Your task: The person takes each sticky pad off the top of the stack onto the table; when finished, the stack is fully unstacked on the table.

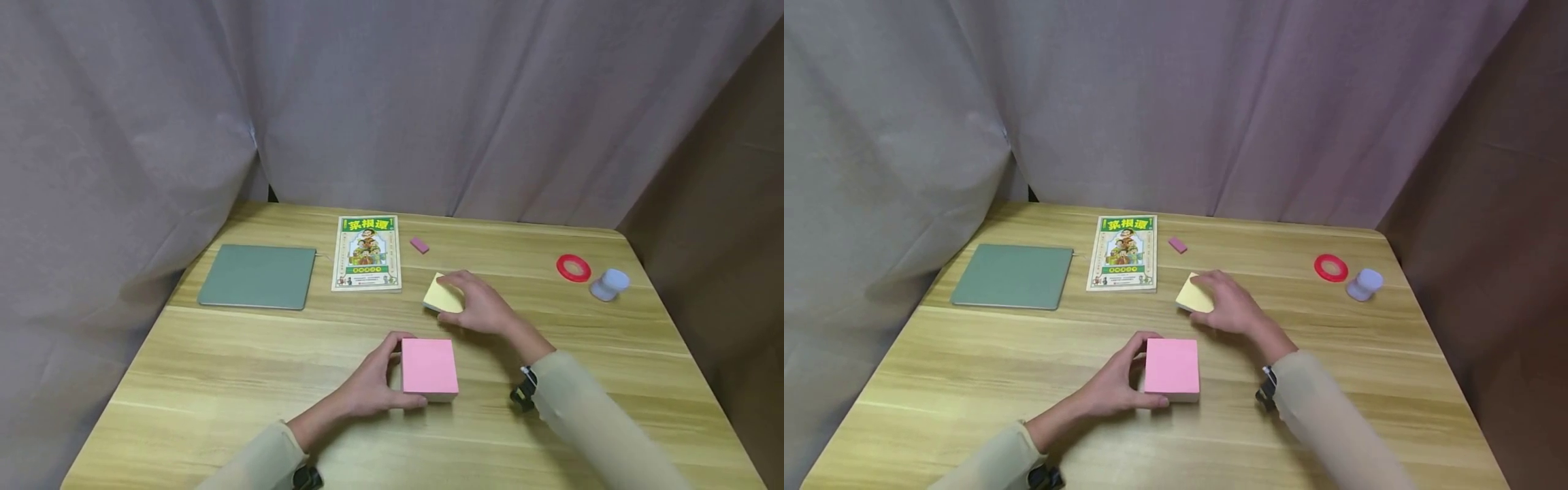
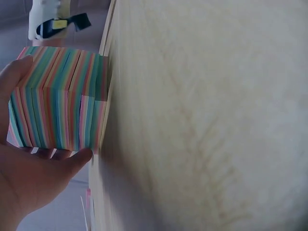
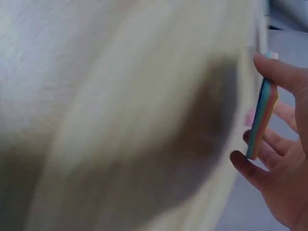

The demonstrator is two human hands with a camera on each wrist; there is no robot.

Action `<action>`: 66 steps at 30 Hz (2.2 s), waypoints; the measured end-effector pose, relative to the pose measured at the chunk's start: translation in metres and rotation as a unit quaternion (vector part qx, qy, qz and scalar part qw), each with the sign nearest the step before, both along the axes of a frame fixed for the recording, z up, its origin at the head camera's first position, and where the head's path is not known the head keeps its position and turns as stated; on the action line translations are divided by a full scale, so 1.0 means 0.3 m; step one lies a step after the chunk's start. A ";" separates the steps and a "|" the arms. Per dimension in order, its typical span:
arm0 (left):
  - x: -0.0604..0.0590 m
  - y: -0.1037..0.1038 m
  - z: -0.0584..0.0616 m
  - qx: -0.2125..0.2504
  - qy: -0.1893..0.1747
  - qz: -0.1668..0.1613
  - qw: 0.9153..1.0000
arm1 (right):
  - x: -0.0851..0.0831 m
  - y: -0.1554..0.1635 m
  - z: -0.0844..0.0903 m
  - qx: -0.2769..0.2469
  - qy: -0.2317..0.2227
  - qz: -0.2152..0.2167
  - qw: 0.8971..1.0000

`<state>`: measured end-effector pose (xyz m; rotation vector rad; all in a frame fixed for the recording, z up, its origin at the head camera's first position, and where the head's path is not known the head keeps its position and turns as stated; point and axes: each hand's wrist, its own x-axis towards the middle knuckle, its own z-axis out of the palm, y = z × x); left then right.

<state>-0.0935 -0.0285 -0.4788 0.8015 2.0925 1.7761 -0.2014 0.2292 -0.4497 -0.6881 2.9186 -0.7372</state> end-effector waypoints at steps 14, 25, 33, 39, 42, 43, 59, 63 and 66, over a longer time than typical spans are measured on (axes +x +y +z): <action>-0.010 0.007 -0.002 -0.013 -0.027 -0.016 0.999 | -0.030 0.011 -0.071 0.054 0.002 0.014 0.998; -0.012 0.008 -0.009 -0.005 -0.026 -0.030 0.999 | 0.067 -0.009 0.080 0.002 -0.018 0.048 0.999; -0.009 0.002 -0.013 0.000 -0.015 -0.028 0.999 | 0.263 -0.096 0.217 -0.038 -0.056 0.132 0.989; -0.011 0.002 -0.013 0.004 -0.007 -0.033 0.999 | 0.355 -0.134 0.193 0.026 -0.006 0.187 0.982; -0.012 0.003 -0.012 0.002 -0.012 -0.032 0.999 | 0.367 -0.142 0.178 0.032 0.020 0.187 0.982; -0.012 0.003 -0.011 0.001 -0.013 -0.031 0.999 | 0.368 -0.143 0.176 0.032 0.023 0.185 0.982; -0.007 0.009 0.004 -0.006 -0.035 -0.025 0.999 | 0.290 -0.003 0.246 -0.045 -0.020 0.075 0.996; -0.006 0.009 -0.001 -0.008 -0.049 -0.021 0.999 | 0.200 0.111 0.189 -0.043 0.006 0.005 0.999; -0.005 0.008 -0.006 -0.005 -0.047 -0.020 0.999 | 0.152 0.175 0.111 -0.026 0.006 -0.030 0.999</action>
